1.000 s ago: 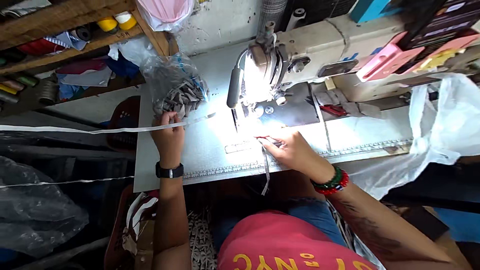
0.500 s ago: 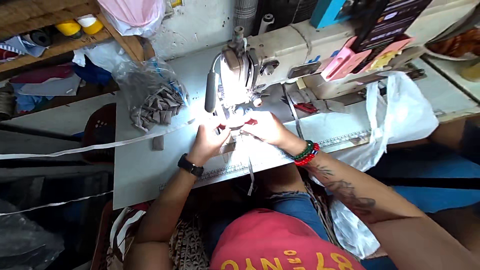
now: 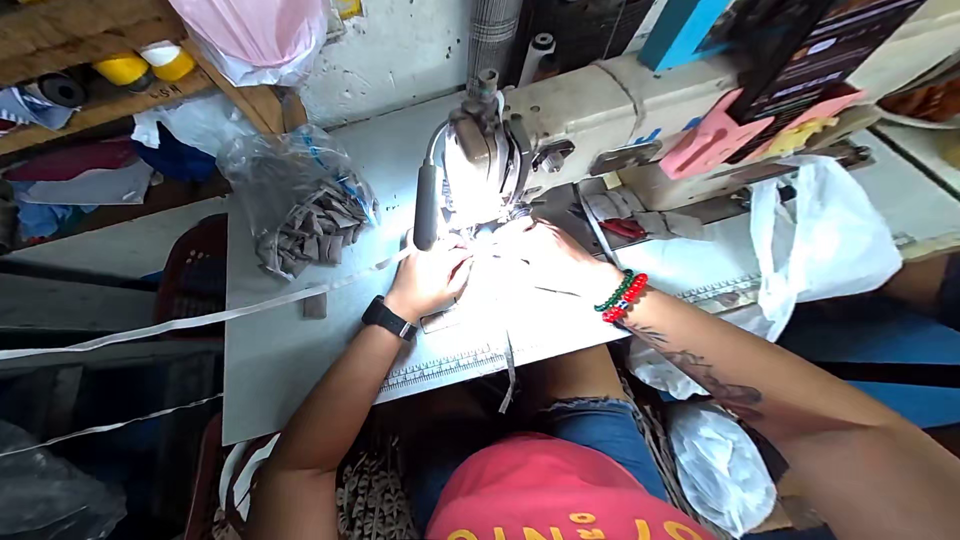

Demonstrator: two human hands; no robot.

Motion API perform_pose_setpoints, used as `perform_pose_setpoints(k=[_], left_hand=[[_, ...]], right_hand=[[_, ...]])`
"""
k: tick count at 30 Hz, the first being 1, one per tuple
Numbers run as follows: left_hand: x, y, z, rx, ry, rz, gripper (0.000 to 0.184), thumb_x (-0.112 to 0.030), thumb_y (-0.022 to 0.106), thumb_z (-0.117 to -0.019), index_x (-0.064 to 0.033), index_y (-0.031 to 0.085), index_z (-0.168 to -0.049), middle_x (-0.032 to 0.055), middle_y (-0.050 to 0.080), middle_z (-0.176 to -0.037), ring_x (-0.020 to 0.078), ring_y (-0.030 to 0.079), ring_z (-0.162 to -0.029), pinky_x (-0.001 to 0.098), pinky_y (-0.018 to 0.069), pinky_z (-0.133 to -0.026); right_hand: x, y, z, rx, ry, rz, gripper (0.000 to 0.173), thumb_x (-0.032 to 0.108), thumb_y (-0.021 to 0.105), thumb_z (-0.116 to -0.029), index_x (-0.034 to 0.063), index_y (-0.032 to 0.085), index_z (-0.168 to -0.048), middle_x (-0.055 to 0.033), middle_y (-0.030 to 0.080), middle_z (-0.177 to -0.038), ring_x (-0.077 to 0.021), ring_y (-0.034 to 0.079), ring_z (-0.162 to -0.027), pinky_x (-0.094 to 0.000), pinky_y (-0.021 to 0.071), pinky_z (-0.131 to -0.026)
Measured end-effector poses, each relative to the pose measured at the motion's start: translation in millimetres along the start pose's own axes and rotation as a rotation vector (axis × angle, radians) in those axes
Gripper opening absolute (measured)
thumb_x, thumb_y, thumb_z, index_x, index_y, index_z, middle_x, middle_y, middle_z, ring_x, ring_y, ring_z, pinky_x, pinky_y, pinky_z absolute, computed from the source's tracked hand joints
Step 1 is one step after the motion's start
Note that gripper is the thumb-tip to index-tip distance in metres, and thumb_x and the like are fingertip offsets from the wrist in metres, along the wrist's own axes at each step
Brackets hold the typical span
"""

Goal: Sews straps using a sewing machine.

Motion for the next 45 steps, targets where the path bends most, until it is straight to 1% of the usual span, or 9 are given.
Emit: perform_pose_setpoints(k=[4,9,14,21,32,37,40,42,45], left_hand=[[6.2,1.4,-4.9,-0.016,-0.079,0.018,0.024,-0.028,0.058,-0.1007,-0.0164,0.079,-0.105,-0.0004,0.072,-0.114,0.0225,0.061,-0.116,0.0519,0.0401,-0.107],[4.1,-0.2,-4.0,-0.049,-0.021,0.023,0.019,-0.025,0.062,-0.0986,-0.0175,0.079,-0.102,-0.0014,0.073,-0.113,0.0214,0.062,-0.114,0.0516,0.0406,-0.106],[9.4,0.3,-8.4,-0.046,-0.091,0.011,0.024,-0.029,0.058,-0.0993,-0.0189,0.079,-0.098,-0.0026,0.074,-0.108,0.0212,0.062,-0.113,0.0528,0.0362,-0.107],[9.7,1.0,-18.5,-0.059,-0.229,-0.085,0.022,-0.029,0.06,-0.0979,-0.0115,0.073,-0.093,0.0125,0.066,-0.095,0.0333,0.059,-0.102,0.0571,0.0349,-0.096],[11.9,1.7,-22.4,-0.116,-0.205,-0.208,0.021,-0.026,0.059,-0.0973,-0.0118,0.074,-0.091,0.0084,0.066,-0.085,0.0298,0.061,-0.096,0.0524,0.0337,-0.096],[5.3,0.7,-10.9,-0.057,-0.239,-0.115,0.04,-0.05,0.056,-0.0974,-0.0147,0.075,-0.102,0.0074,0.07,-0.106,0.0301,0.058,-0.114,0.0567,0.0338,-0.104],[4.5,6.6,-8.5,0.009,-0.267,-0.139,0.044,-0.053,0.057,-0.096,-0.0147,0.074,-0.11,0.0074,0.07,-0.115,0.0316,0.057,-0.122,0.0605,0.0347,-0.106],[3.1,6.7,-6.9,0.042,-0.265,-0.14,0.045,-0.052,0.056,-0.0965,-0.0147,0.074,-0.113,0.0085,0.07,-0.115,0.0328,0.056,-0.123,0.0617,0.0315,-0.107],[1.2,3.7,-4.7,0.044,-0.263,-0.133,0.045,-0.052,0.057,-0.0976,-0.0139,0.073,-0.115,0.0095,0.069,-0.12,0.0349,0.055,-0.126,0.065,0.0297,-0.109]], right_hand=[[-4.4,-4.0,-4.5,-0.044,-0.014,-0.074,0.025,0.007,0.06,-0.0943,0.009,0.079,-0.111,-0.0115,0.075,-0.115,-0.0343,0.066,-0.115,-0.0521,0.0486,-0.103],[-6.3,-3.7,-2.6,-0.094,-0.092,-0.044,0.025,0.016,0.058,-0.0941,0.0113,0.079,-0.107,-0.0098,0.076,-0.11,-0.0334,0.067,-0.112,-0.0518,0.0494,-0.1],[-14.0,-5.6,-14.1,-0.054,0.089,-0.078,0.017,0.002,0.068,-0.0911,0.0051,0.079,-0.103,-0.0164,0.075,-0.102,-0.0367,0.067,-0.106,-0.052,0.0468,-0.103],[-18.1,-2.7,-32.5,-0.08,0.185,-0.17,0.022,0.02,0.071,-0.091,0.0003,0.075,-0.098,-0.0172,0.073,-0.095,-0.0295,0.068,-0.096,-0.0472,0.0459,-0.098],[-8.5,-8.7,-30.0,-0.157,0.144,-0.09,0.022,0.02,0.068,-0.0925,-0.0006,0.075,-0.092,-0.0189,0.073,-0.09,-0.0316,0.069,-0.09,-0.0464,0.0481,-0.092],[-5.3,-22.0,8.5,-0.095,0.112,0.006,0.02,0.009,0.064,-0.0962,0.0019,0.077,-0.11,-0.0186,0.072,-0.119,-0.0359,0.062,-0.122,-0.0488,0.043,-0.109],[-19.6,-72.2,79.8,-0.364,0.057,0.226,0.026,0.022,0.06,-0.0999,0.0016,0.075,-0.096,-0.0181,0.074,-0.107,-0.0366,0.067,-0.11,-0.055,0.0487,-0.1],[-49.0,-118.6,130.7,-0.509,0.268,0.328,0.034,0.027,0.059,-0.1035,-0.0037,0.07,-0.111,-0.0256,0.068,-0.119,-0.0403,0.064,-0.115,-0.0554,0.0493,-0.101],[-93.8,-148.4,179.5,-0.499,0.59,0.405,0.05,0.037,0.048,-0.1083,0.0055,0.053,-0.147,-0.0232,0.05,-0.151,-0.0413,0.046,-0.142,-0.0594,0.0334,-0.117]])
Point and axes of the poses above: each hand's wrist, its own z-axis away from the middle knuckle, its own y-axis out of the palm, x = y × z, the point moved 8 cm from there along -z, towards the middle knuckle
